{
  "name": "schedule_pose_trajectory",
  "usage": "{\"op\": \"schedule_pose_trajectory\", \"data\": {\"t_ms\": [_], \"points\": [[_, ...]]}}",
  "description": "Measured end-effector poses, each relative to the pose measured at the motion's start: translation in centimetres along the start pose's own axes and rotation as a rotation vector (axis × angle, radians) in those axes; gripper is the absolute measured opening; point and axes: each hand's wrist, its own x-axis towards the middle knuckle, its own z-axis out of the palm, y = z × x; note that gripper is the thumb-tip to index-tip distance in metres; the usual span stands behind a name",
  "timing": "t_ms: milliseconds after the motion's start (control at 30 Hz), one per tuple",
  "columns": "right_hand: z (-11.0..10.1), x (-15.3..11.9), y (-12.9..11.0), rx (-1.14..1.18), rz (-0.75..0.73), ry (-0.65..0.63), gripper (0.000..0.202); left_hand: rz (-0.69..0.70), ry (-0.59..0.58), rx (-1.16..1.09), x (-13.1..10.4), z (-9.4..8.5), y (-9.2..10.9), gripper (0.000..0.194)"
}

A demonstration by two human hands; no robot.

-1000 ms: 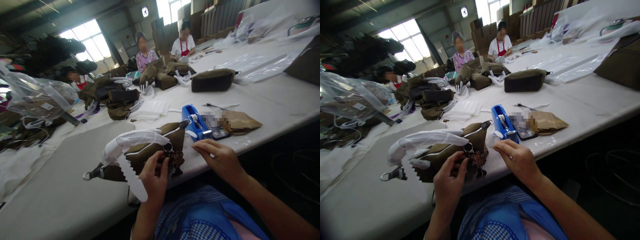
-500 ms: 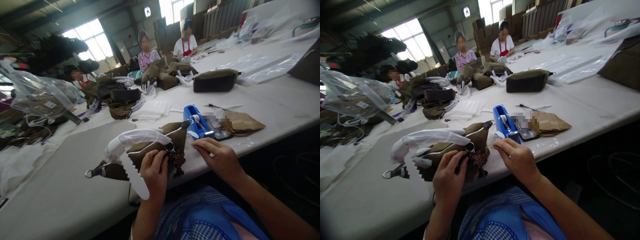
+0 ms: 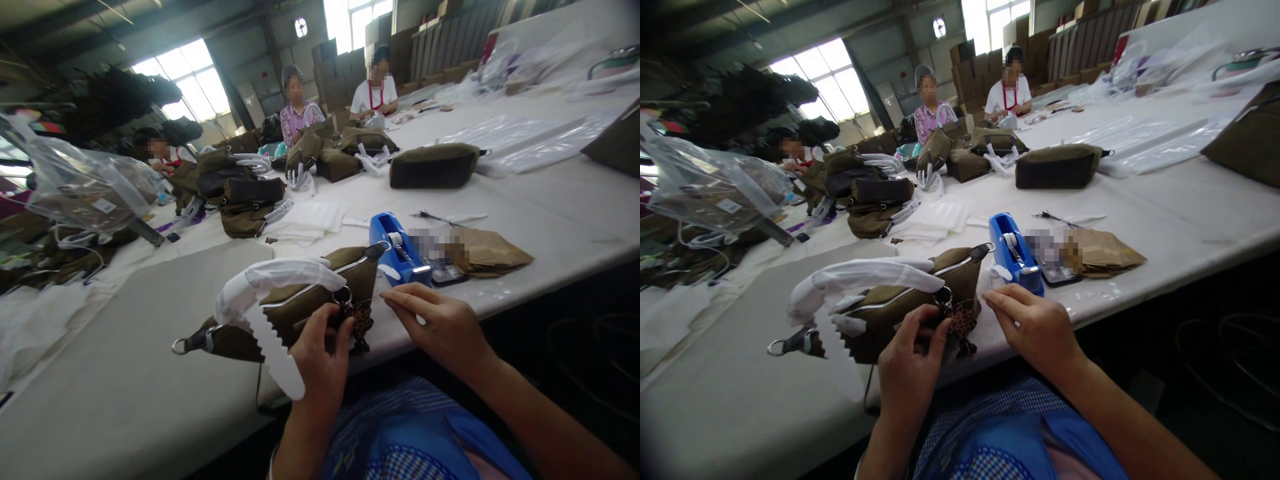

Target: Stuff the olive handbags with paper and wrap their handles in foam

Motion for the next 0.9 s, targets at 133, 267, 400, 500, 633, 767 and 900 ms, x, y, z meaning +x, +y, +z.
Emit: {"op": "schedule_pose_trajectory", "data": {"t_ms": [133, 267, 400, 500, 633, 767, 900], "points": [[0.3, 0.0, 0.1, -0.036, 0.016, -0.028, 0.022, 0.099, 0.07, 0.048, 0.1, 0.5, -0.1, 0.018], [0.5, 0.1, 0.3, -0.026, -0.004, -0.045, 0.022, 0.116, 0.081, 0.004, -0.2, 0.7, -0.1, 0.021], [0.6, 0.3, 0.4, -0.057, 0.0, -0.046, 0.023, 0.169, 0.112, -0.043, -0.2, 0.7, -0.1, 0.017], [0.6, 0.4, 0.6, -0.09, 0.007, -0.059, 0.023, 0.224, 0.121, -0.018, 0.1, 0.5, -0.1, 0.02], [0.8, 0.5, 0.7, -0.086, -0.01, -0.08, 0.024, 0.239, 0.145, 0.028, 0.5, 0.5, -0.2, 0.018], [1.0, 0.7, 0.5, -0.036, -0.048, -0.064, 0.025, 0.263, 0.146, -0.005, 0.8, 0.7, -0.3, 0.013], [0.9, 0.8, 0.1, 0.032, -0.063, -0.021, 0.024, 0.297, 0.15, -0.024, 1.0, 0.3, -0.4, 0.012]]}}
